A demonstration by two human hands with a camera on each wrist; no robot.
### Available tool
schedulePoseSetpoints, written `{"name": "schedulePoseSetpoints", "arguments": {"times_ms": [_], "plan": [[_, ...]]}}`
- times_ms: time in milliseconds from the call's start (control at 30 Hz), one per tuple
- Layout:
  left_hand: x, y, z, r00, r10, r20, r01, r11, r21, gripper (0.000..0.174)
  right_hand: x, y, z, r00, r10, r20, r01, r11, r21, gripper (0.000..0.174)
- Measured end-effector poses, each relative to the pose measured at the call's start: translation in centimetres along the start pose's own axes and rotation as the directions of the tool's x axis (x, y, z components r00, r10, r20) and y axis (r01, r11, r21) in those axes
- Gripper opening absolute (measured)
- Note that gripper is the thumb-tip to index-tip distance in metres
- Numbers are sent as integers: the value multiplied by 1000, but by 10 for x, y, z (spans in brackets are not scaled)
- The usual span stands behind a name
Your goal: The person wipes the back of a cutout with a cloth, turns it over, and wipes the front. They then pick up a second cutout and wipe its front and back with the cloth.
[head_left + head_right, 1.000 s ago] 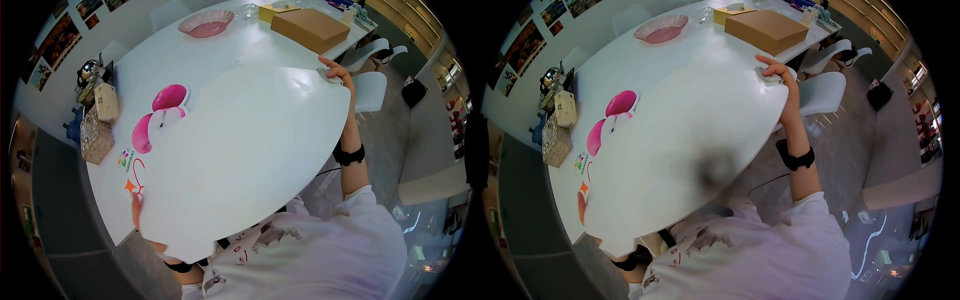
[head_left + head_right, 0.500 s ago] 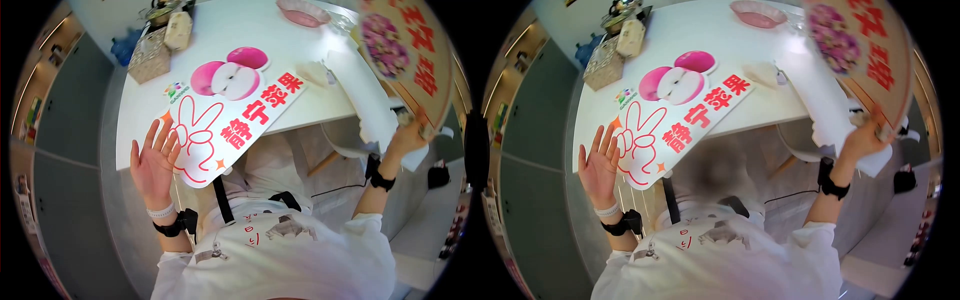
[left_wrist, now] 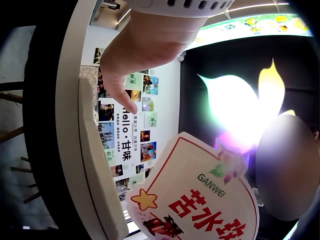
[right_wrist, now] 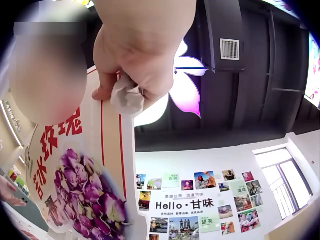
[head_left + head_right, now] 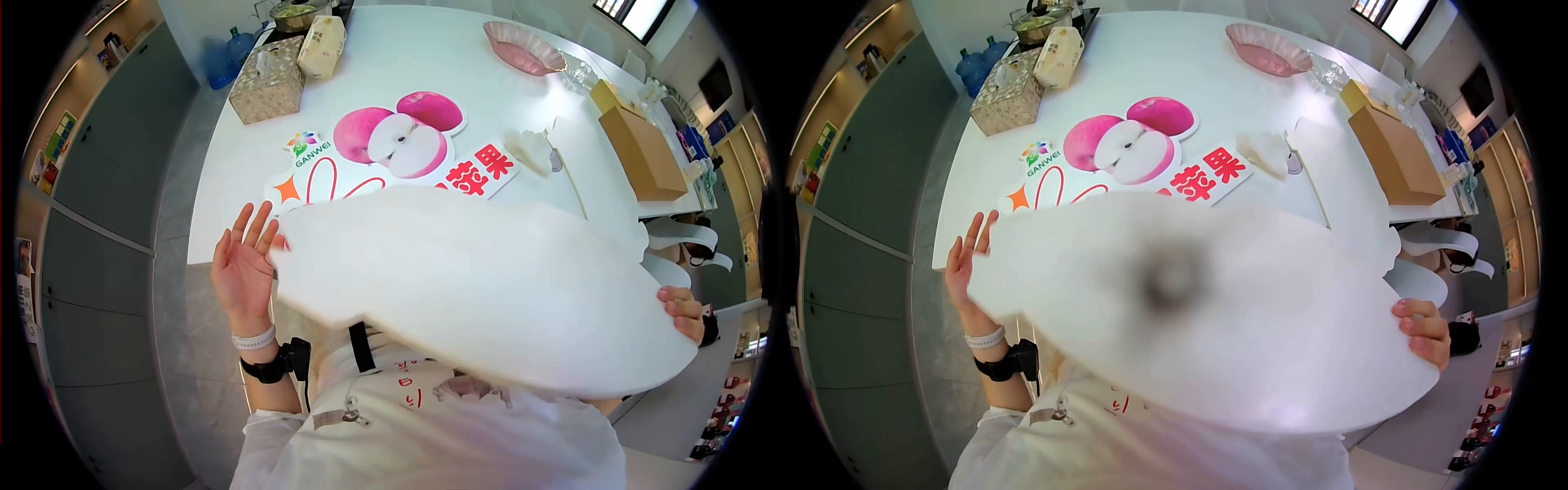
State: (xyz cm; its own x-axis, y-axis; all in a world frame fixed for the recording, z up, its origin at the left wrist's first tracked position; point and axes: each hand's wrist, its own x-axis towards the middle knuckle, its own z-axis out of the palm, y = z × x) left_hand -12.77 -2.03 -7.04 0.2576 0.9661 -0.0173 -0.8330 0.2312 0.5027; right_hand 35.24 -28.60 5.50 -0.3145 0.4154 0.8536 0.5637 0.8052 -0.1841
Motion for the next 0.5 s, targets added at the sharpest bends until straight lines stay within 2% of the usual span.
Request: {"name": "schedulePoseSetpoints", "arguments": {"times_ms": [33, 67, 100, 133, 233, 267, 367, 433, 467, 500], "plan": [[0, 0, -3, 999, -9, 37, 9, 1000, -15, 47, -18, -2, -14, 942, 148, -302, -208, 962, -176, 33], [2, 1, -6, 997, -18, 72, 20, 999, -29, 47, -48, -5, -29, 775, 214, -595, -443, 855, -270, 33], [3, 1, -10, 994, -28, 108, 32, 999, -42, 47, -51, -8, -28, 525, 187, -830, -667, 696, -266, 33], [4, 3, -13, 988, -40, 150, 44, 999, -20, 49, -45, 4, -37, 513, 91, -854, -655, 684, -321, 32], [4, 4, -18, 991, -17, 134, 20, 999, -26, 48, -26, 18, -42, 492, 28, -870, -690, 622, -370, 33], [4, 4, -21, 992, -13, 129, 16, 1000, -24, 48, -32, 18, -48, 471, 60, -880, -761, 532, -371, 31], [6, 6, -27, 993, 5, 120, -1, 999, -34, 48, -37, 13, -67, 490, 97, -866, -590, 768, -248, 35], [6, 8, -29, 993, 0, 117, 5, 999, -46, 47, -27, 2, -74, 541, 226, -810, -640, 736, -222, 36], [6, 8, -28, 996, 2, 93, 2, 999, -41, 47, -29, 1, -69, 682, 145, -717, -617, 640, -458, 37], [5, 7, -24, 998, 5, 67, -3, 999, -35, 47, -27, 4, -75, 658, 188, -729, -654, 623, -430, 40]]}}
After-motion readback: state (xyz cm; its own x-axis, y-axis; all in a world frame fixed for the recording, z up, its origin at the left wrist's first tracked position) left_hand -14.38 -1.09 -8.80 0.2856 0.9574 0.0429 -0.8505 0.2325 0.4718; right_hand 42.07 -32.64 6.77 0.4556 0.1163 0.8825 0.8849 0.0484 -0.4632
